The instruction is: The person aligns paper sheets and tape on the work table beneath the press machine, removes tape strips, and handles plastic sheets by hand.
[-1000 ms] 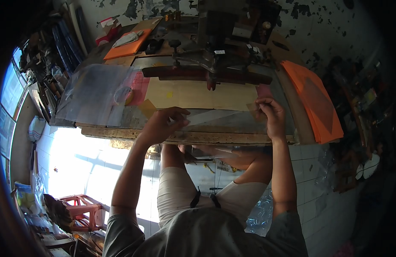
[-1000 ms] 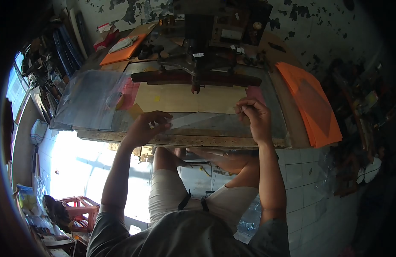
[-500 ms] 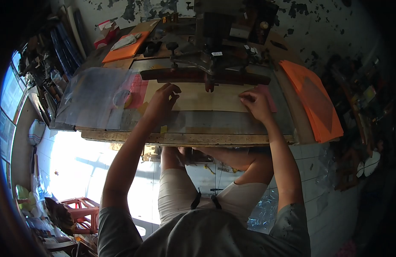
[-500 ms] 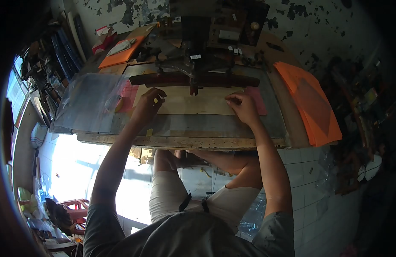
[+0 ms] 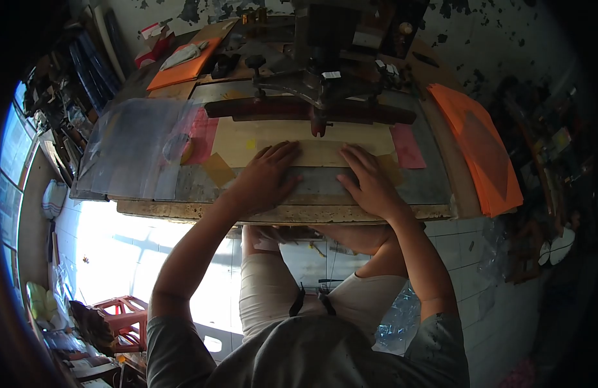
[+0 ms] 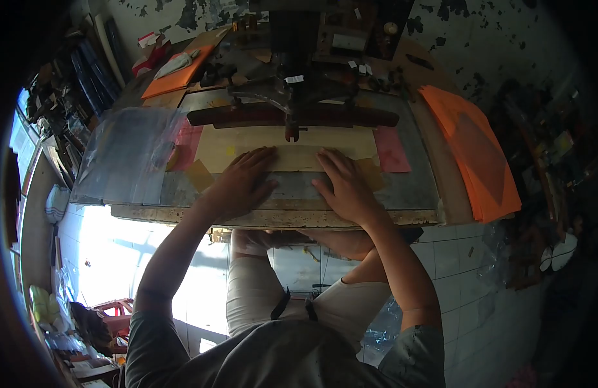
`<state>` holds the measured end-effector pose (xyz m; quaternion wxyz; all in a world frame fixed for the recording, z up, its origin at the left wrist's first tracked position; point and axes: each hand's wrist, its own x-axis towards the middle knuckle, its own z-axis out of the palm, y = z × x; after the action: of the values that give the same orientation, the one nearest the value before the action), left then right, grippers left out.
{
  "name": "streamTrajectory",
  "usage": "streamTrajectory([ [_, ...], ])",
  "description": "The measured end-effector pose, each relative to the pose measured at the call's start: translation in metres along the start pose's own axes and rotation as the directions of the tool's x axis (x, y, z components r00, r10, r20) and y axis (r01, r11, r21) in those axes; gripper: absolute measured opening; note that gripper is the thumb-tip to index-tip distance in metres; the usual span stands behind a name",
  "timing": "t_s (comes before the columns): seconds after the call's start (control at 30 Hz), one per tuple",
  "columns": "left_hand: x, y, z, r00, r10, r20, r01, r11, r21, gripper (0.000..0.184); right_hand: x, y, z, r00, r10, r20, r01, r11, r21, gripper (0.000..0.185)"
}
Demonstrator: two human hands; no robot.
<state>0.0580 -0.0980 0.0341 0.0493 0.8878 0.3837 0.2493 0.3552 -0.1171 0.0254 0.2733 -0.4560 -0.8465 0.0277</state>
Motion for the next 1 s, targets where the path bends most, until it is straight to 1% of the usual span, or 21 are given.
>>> streamTrajectory([
  [0.07,0.0,0.002,-0.001,1.0,0.001,-0.008,-0.001,1.0,0.031,0.054,-0.002,0.004,0.001,1.0,0.007,0.009,-0.007,1.0,0.015,0.054],
  [0.3,0.003,0.002,0.001,1.0,-0.023,-0.017,0.025,0.995,0.099,0.048,0.005,0.003,-0.003,1.0,-0.02,0.016,0.02,0.999,-0.036,0.052],
  [0.4,0.004,0.006,-0.006,0.994,-0.073,0.086,0.059,0.985,0.16,0.047,0.01,0.005,-0.003,0.999,-0.041,0.006,0.041,0.998,-0.046,0.051],
  [0.5,-0.005,0.018,-0.013,0.958,-0.192,0.215,0.197,0.98,0.002,0.05,0.012,0.006,-0.004,0.999,-0.034,0.019,0.036,0.997,-0.064,0.051],
  [0.57,-0.015,0.02,-0.005,0.985,-0.127,0.117,0.125,0.992,0.026,0.055,0.013,0.006,-0.004,0.999,-0.015,0.046,0.019,0.997,-0.076,0.05],
  [0.6,-0.019,0.019,-0.001,0.993,-0.094,0.069,0.092,0.995,0.041,0.057,0.014,0.009,-0.002,0.999,-0.02,0.029,0.023,0.996,-0.087,0.05],
  [0.7,-0.018,0.004,0.007,0.999,-0.031,0.022,0.028,0.993,0.116,0.063,0.023,0.018,0.006,1.0,-0.031,-0.003,0.03,0.99,-0.135,0.047],
  [0.77,-0.013,-0.004,0.006,0.999,-0.033,0.027,0.029,0.991,0.129,0.064,0.032,0.019,0.004,1.0,-0.029,-0.011,0.027,0.98,-0.197,0.045],
  [0.8,-0.011,-0.008,0.005,0.999,-0.032,0.03,0.028,0.99,0.135,0.065,0.036,0.019,0.003,1.0,-0.008,-0.003,0.007,0.983,-0.183,0.044],
  [0.87,-0.006,-0.016,0.003,0.997,-0.065,0.037,0.062,0.995,0.078,0.063,0.043,0.018,0.002,0.999,0.036,0.016,-0.033,0.987,-0.154,0.042],
  [1.0,0.0,-0.024,-0.005,0.992,-0.105,0.074,0.105,0.994,-0.002,0.06,0.048,0.027,0.011,0.995,0.092,-0.026,-0.094,0.995,-0.047,0.037],
])
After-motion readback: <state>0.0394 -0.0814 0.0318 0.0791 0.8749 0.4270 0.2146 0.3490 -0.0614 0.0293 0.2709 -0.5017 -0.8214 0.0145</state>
